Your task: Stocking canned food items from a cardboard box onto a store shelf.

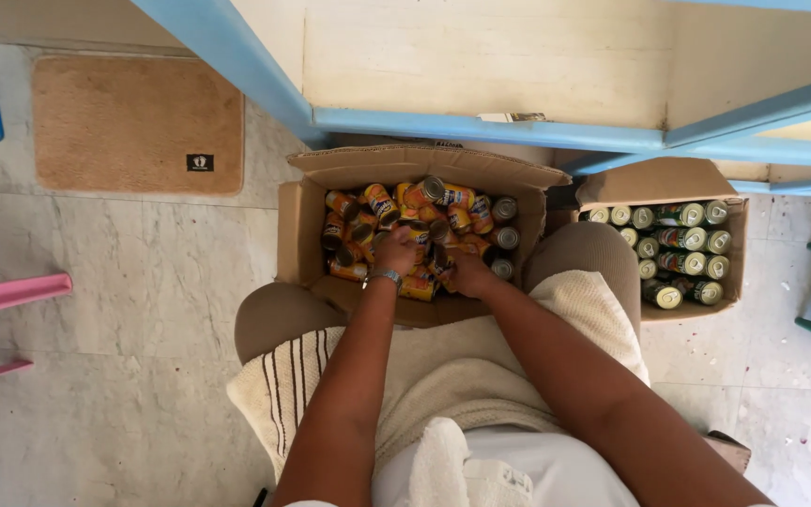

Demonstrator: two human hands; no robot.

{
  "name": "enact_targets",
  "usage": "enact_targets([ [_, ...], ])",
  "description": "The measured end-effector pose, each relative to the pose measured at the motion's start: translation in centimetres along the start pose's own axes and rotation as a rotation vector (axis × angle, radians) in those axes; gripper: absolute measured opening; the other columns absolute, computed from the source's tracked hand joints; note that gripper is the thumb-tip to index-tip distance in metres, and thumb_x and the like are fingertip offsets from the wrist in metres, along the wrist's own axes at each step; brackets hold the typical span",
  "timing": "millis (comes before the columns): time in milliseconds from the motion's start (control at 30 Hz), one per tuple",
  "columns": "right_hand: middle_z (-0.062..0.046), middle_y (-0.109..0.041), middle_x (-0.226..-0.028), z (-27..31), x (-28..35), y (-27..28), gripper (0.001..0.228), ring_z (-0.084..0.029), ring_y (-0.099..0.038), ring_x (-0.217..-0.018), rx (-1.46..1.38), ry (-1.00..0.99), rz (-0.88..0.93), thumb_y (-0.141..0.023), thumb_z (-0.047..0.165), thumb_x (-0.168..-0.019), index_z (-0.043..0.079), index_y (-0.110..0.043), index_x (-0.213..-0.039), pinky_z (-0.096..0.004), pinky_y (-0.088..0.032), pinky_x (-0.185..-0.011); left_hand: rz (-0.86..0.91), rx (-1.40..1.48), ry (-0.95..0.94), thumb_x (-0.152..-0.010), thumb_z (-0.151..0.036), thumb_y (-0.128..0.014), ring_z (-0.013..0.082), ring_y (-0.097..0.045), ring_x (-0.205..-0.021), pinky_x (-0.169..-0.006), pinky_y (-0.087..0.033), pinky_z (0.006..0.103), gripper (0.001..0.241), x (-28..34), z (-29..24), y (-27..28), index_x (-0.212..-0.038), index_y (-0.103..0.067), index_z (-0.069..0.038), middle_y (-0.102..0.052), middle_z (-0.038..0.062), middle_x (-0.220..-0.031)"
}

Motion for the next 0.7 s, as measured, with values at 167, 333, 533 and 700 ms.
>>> enact_targets([
  [167,-0.018,-0.06,-0.138,-0.1,-1.8,0.4,0.064,-0.034,-0.063,-0.12,-0.102,-0.099,-0.133,-0.062,0.006,-0.092,0.013,-0.045,-0.153,-0.041,-0.052,-0.099,-0.115,-0.343,-0.2,-0.089,-0.007,-0.061,0.0348,-0.056,-0.131,-0.111,-0.046,0.0423,0.059,1.8,-6.9,1.3,-0.146,-0.056,-0.018,-0.057,0.014,-0.145],
  [333,-0.016,-0.055,-0.146,0.5,-2.5,0.5,0.072,-0.031,-0.06,-0.126,-0.262,0.075,-0.251,-0.061,0.0,-0.09,0.011,-0.034,-0.157,-0.038,-0.049,-0.103,0.019,-0.571,-0.279,-0.094,-0.006,-0.048,0.0353,-0.04,-0.143,-0.115,-0.037,0.0457,0.064,0.3,-11.1,0.1,-0.155,-0.042,-0.025,-0.036,0.006,-0.164],
  [533,-0.017,-0.06,-0.142,0.4,-2.8,0.3,0.071,-0.03,-0.062,-0.127,-0.418,-0.011,-0.205,-0.059,0.002,-0.09,0.012,-0.035,-0.157,-0.037,-0.05,-0.104,0.091,-0.839,-0.423,-0.099,-0.014,-0.048,0.0387,-0.035,-0.144,-0.111,-0.039,0.0485,0.063,-3.0,-7.8,-1.6,-0.158,-0.033,-0.027,-0.034,0.004,-0.162],
  [700,-0.018,-0.059,-0.144,2.8,-1.5,1.2,0.066,-0.032,-0.06,-0.13,-0.325,-0.021,-0.204,-0.059,0.004,-0.091,0.013,-0.041,-0.154,-0.037,-0.048,-0.105,-0.036,-0.781,-0.498,-0.095,-0.008,-0.053,0.038,-0.045,-0.141,-0.103,-0.051,0.047,0.067,-0.8,-9.7,0.1,-0.159,-0.037,-0.02,-0.047,0.012,-0.152],
])
Point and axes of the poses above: each hand's wrist, its own x-axis away from the middle knuckle, its own y-axis out of the back of the hand, z = x × y, the point moved 1 cm from there along -x, towards the middle knuckle
